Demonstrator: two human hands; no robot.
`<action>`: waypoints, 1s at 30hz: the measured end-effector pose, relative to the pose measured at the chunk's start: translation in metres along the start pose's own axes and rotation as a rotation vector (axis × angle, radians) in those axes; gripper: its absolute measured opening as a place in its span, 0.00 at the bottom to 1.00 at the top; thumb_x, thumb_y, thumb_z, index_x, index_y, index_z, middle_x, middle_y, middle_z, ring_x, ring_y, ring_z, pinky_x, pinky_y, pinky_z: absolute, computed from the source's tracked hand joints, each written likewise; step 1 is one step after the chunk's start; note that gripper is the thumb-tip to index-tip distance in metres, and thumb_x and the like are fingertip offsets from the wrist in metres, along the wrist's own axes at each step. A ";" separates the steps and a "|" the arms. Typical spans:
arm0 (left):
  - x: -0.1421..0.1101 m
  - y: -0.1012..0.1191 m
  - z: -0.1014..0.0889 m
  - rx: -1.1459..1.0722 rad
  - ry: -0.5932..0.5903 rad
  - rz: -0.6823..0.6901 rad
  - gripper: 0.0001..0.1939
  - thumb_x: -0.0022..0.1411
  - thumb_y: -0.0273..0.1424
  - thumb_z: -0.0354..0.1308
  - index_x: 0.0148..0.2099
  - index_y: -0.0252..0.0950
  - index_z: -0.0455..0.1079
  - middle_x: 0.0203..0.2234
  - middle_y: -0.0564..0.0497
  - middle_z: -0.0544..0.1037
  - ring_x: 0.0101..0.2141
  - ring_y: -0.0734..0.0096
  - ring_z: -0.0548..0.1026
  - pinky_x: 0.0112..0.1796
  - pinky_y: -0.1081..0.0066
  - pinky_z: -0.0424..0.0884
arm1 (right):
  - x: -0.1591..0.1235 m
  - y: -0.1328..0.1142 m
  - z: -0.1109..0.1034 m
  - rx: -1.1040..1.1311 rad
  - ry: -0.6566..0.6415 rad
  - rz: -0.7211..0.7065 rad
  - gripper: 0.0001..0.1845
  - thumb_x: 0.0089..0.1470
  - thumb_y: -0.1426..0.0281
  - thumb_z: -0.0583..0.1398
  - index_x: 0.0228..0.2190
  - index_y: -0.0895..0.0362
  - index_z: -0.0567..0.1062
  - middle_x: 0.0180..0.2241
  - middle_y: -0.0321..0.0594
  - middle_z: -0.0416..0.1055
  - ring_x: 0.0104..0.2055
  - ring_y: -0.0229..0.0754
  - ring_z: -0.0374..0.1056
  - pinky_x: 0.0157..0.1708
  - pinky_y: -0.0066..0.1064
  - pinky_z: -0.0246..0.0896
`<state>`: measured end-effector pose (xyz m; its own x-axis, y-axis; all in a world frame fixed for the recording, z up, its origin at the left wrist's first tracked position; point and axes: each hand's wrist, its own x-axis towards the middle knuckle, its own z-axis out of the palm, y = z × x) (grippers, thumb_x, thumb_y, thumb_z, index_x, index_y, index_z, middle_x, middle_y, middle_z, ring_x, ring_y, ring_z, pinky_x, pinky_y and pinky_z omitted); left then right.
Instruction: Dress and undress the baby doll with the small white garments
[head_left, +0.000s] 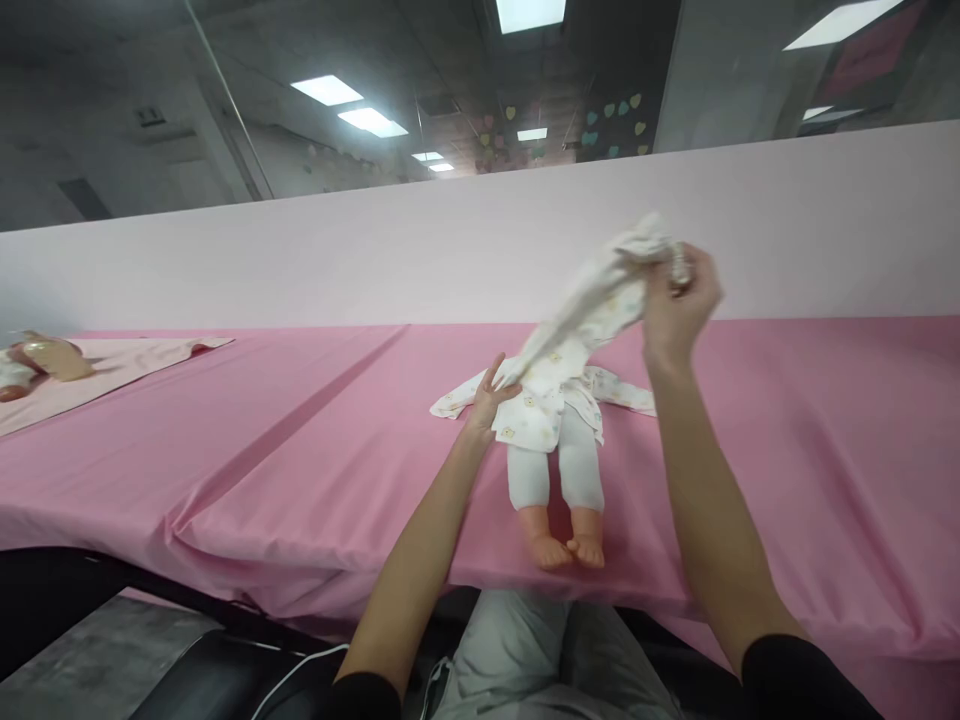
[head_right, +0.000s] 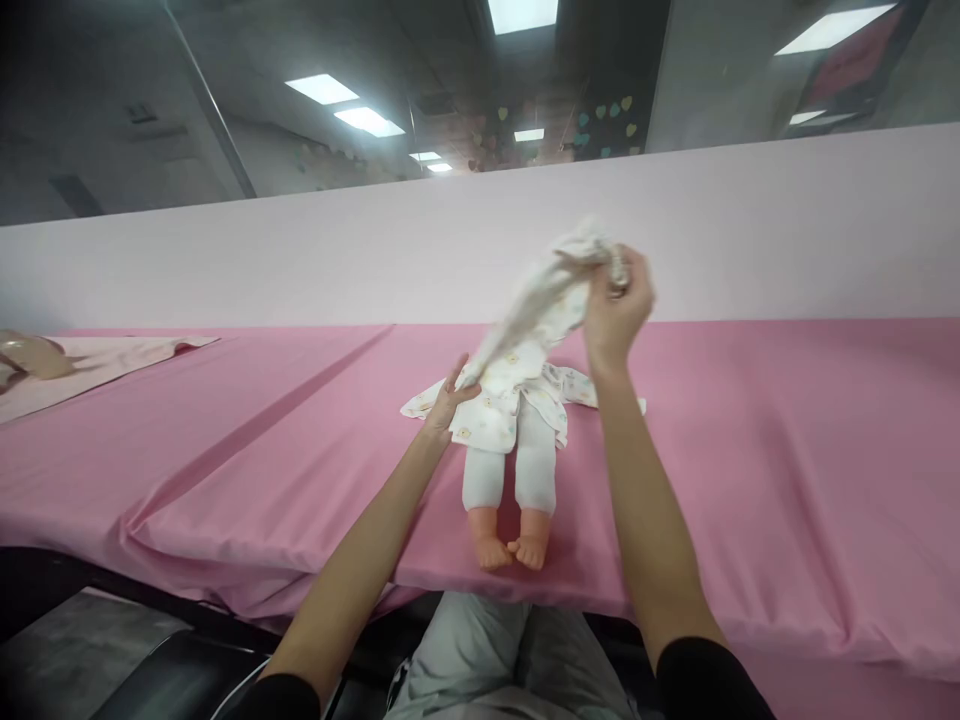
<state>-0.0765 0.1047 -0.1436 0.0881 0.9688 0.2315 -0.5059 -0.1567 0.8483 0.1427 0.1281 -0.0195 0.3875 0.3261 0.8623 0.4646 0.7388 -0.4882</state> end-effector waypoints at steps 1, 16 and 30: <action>0.002 -0.001 -0.002 0.055 0.057 0.009 0.40 0.42 0.23 0.68 0.58 0.46 0.61 0.50 0.48 0.72 0.45 0.61 0.75 0.48 0.58 0.70 | 0.007 0.009 -0.004 0.039 0.115 0.009 0.14 0.56 0.70 0.51 0.43 0.56 0.69 0.41 0.43 0.68 0.44 0.44 0.66 0.44 0.39 0.63; -0.020 -0.010 0.015 0.745 0.089 0.746 0.22 0.55 0.34 0.57 0.53 0.38 0.66 0.50 0.46 0.71 0.54 0.59 0.66 0.57 0.61 0.59 | -0.019 -0.048 -0.008 0.163 -1.358 0.000 0.13 0.48 0.71 0.57 0.33 0.53 0.80 0.37 0.37 0.75 0.39 0.41 0.68 0.39 0.30 0.62; -0.021 -0.016 0.030 0.564 0.307 0.679 0.09 0.56 0.32 0.57 0.41 0.40 0.65 0.33 0.53 0.71 0.30 0.75 0.69 0.35 0.74 0.65 | -0.057 -0.057 0.027 -0.253 -1.075 -0.095 0.07 0.49 0.67 0.58 0.32 0.56 0.69 0.28 0.37 0.66 0.31 0.39 0.60 0.31 0.29 0.48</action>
<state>-0.0446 0.0815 -0.1481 -0.3445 0.6315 0.6946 0.1325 -0.6998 0.7020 0.0722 0.0834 -0.0370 -0.4943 0.7071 0.5056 0.6526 0.6861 -0.3216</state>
